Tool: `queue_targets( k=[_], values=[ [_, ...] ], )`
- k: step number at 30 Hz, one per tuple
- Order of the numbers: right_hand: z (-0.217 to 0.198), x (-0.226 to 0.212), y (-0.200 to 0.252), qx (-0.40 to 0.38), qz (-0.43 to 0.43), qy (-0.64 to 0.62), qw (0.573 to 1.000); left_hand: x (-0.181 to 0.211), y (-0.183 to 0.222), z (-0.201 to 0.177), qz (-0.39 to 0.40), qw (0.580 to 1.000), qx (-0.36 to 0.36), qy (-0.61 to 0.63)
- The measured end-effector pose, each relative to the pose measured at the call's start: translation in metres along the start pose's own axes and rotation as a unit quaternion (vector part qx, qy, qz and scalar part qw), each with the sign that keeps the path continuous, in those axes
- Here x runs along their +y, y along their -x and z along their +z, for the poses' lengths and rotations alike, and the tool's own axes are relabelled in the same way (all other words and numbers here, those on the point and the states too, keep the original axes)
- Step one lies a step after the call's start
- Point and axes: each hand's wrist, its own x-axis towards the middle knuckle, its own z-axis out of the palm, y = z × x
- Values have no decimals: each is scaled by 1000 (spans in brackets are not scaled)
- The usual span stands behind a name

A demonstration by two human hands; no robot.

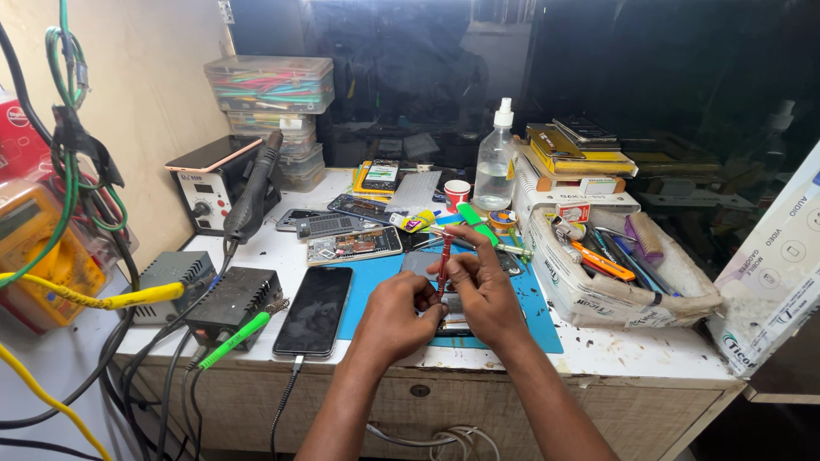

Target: The person uses a pry tool to open the back of a mobile phone and then unscrews the internal components with a small screwdriver at a repair bench.

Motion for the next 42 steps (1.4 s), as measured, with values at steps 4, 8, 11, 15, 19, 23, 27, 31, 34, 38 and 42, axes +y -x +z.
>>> queue_targets(
  k=[4,8,11,15,19,23,27,31,34,38,42],
  values=[
    [1,-4,1,9,-47,52,997,-1,1,0,6,1000,-5,-16],
    [0,-3,2,6,-14,26,1000,0,1,1,2,1000,-3,-27],
    [0,-3,1,-8,-6,-9,1000,-2,0,2,15,1000,-2,-17],
    [2,-3,1,-2,3,25,1000,-3,0,1,13,999,-10,-42],
    [2,1,1,4,-29,11,1000,0,0,1,-3,999,-18,-32],
    [1,-3,2,6,-34,22,999,4,0,-1,-21,999,-29,-32],
    [3,-7,2,6,-27,38,999,1,0,0,-1,999,-21,-47],
    [3,-6,2,11,0,23,1000,1,-1,0,3,998,-21,-55],
    [2,-7,2,31,-33,-10,999,4,0,-2,-9,998,-30,-46],
    [-3,-11,1,177,-69,17,982,9,0,-2,-51,997,-47,-30],
    [-10,-12,1,264,-93,40,959,9,-3,-2,-56,996,-52,-54]
  ],
)
